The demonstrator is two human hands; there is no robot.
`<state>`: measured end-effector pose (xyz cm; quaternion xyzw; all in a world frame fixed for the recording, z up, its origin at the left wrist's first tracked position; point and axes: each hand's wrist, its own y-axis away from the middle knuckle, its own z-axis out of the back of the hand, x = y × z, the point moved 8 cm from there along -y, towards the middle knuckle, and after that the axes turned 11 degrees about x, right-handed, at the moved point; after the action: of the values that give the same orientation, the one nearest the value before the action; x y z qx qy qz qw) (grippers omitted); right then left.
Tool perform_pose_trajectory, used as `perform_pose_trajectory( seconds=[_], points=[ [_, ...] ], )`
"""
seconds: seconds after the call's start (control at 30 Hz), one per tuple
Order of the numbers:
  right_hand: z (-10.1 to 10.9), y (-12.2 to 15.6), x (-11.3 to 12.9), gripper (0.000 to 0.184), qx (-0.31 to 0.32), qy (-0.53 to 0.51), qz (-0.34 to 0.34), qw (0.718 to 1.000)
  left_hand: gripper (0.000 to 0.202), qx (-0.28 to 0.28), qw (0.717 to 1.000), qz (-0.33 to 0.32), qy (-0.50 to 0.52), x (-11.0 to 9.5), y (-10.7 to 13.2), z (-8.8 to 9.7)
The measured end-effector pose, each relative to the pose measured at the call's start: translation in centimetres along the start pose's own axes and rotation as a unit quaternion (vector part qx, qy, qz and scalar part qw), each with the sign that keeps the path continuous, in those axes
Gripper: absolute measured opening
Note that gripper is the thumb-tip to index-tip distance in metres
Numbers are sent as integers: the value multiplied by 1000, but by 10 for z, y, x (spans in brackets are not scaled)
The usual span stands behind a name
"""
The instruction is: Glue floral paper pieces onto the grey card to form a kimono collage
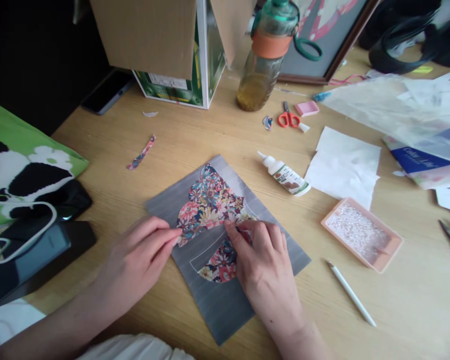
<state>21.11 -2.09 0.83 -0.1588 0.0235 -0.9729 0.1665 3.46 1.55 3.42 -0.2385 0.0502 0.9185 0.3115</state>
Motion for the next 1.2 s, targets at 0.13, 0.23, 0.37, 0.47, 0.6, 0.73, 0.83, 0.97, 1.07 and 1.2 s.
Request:
perform_pose_trajectory(
  seconds=[0.13, 0.23, 0.37, 0.47, 0.6, 0.73, 0.83, 0.97, 1.07, 1.2],
  points=[
    [0, 0, -1, 41, -1, -6, -4, 1000, 18, 16, 997, -41, -69, -28, 5, 1],
    [0, 0, -1, 42, -4, -5, -7, 1000, 23, 54, 991, -40, -113, -37, 10, -7],
    [1, 0, -1, 44, -4, -9, -8, 1000, 27, 50, 986, -68, -145, -45, 21, -14],
    [0, 1, 0, 44, -3, -10, -4, 1000, 28, 48, 983, -86, -158, -47, 26, -16],
    [-1, 0, 0, 42, -1, -1, -4, 1000, 30, 59, 979, -90, -171, -48, 27, -20],
    [0, -1, 1, 43, -2, -3, 0, 1000, 33, 78, 977, -81, -182, -46, 26, -25],
    [0, -1, 1, 43, -1, -6, 2, 1000, 35, 88, 975, -71, -193, -44, 26, -29],
    [1, -1, 2, 43, -2, -10, 5, 1000, 37, 103, 971, -63, -206, -43, 27, -34],
    [1, -1, 2, 42, -4, -12, 5, 1000, 38, 111, 969, -60, -210, -43, 29, -36],
    [1, -2, 3, 41, -2, -8, 6, 1000, 39, 118, 970, -59, -205, -43, 31, -38]
  ],
)
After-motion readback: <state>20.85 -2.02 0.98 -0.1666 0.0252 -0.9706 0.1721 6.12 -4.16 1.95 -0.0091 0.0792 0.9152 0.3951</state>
